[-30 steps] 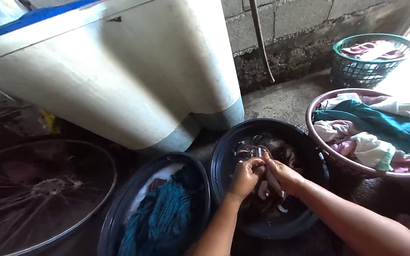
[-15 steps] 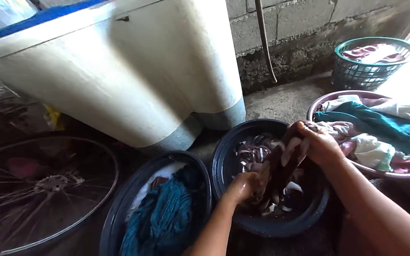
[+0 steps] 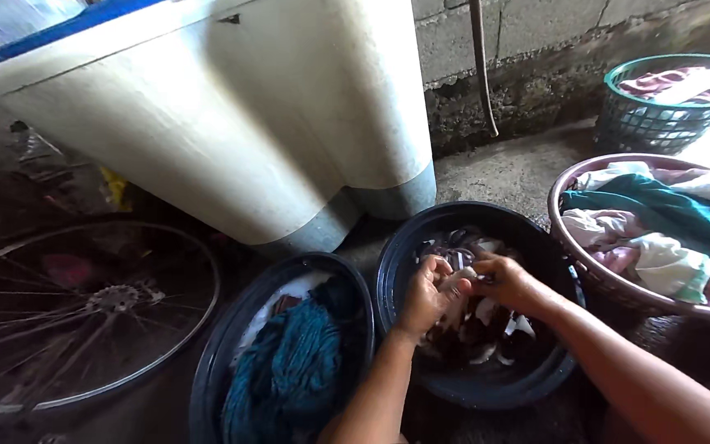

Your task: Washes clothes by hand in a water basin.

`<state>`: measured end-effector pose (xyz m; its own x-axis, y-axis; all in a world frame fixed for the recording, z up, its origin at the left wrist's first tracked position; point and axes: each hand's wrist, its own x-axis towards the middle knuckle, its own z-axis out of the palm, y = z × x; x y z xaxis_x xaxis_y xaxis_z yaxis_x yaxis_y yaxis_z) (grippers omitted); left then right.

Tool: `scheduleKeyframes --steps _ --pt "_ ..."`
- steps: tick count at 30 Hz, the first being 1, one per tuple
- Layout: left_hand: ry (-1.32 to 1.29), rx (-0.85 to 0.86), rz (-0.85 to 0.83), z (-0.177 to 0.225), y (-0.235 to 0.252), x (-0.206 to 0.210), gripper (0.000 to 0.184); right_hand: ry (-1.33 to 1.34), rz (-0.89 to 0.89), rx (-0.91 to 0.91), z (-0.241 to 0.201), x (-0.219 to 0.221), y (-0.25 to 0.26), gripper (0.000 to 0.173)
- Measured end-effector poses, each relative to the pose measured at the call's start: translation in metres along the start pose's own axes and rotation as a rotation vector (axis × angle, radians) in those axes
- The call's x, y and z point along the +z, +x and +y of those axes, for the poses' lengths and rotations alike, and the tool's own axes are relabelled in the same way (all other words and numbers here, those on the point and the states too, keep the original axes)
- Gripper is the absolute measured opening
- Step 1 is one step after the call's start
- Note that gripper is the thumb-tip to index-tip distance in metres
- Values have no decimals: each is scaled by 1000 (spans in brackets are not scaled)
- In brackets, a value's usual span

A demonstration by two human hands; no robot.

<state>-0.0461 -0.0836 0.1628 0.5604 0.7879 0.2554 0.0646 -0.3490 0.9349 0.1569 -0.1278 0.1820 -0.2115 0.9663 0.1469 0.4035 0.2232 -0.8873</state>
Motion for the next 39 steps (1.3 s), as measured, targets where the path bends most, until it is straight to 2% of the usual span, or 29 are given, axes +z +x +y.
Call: scheduleKeyframes --steps 2,4,6,8,9,10,11,13,15,16,17,19,22,25,26,30,31,33,35,37,39 --pt "57 -84 -155 -5 -2 -6 34 149 149 -87 -1 -16 0 17" --pt "323 -287 -360 -6 -7 -1 37 368 291 -128 1 -30 -1 13" --pt "480 -446 -498 -10 -10 10 39 546 456 -89 1 -43 -4 15" --pt "492 -477 -501 -11 -9 9 38 683 624 3 6 -54 -4 12" --pt "488 -472 -447 -8 -8 4 37 712 674 68 11 -58 -3 11" --pt "482 -451 -357 -6 -7 -2 34 678 675 144 17 -61 -3 17" --pt "461 -409 -254 -4 -6 -8 32 584 617 214 22 -62 -3 27" --pt "373 -260 -66 -2 -5 -14 27 296 329 296 24 -53 -6 42" --pt "260 -119 8 1 -1 -9 22 70 -17 262 17 -29 -3 57" --pt "219 -69 -5 3 0 -3 20 13 -135 230 15 -14 -1 61" --pt "190 -32 -29 3 0 3 19 -13 -196 211 13 1 1 57" --pt "171 5 -44 4 -1 12 19 -28 -191 188 14 20 3 36" --pt "120 -40 -59 3 0 4 33 71 -112 157 6 12 0 21" --pt "-14 -129 -227 -2 -4 -3 30 284 72 108 -5 -9 -3 13" --pt "18 -188 -288 -3 -6 -1 32 363 166 106 -7 -14 -4 11" --pt "425 -460 -521 -15 -13 10 44 703 613 198 9 -30 -1 13" --pt "492 -503 -535 -16 -11 11 44 763 702 264 14 -34 1 12" --pt "566 -512 -437 -12 -7 5 37 703 766 402 21 -36 2 12" --pt "584 -460 -270 -3 -4 -5 35 503 643 472 26 -32 -2 16" --pt "531 -281 -114 -2 -5 -9 32 313 392 453 28 -25 -4 28" --pt "440 -72 -77 -2 -6 -5 27 123 130 365 25 -13 -2 47"
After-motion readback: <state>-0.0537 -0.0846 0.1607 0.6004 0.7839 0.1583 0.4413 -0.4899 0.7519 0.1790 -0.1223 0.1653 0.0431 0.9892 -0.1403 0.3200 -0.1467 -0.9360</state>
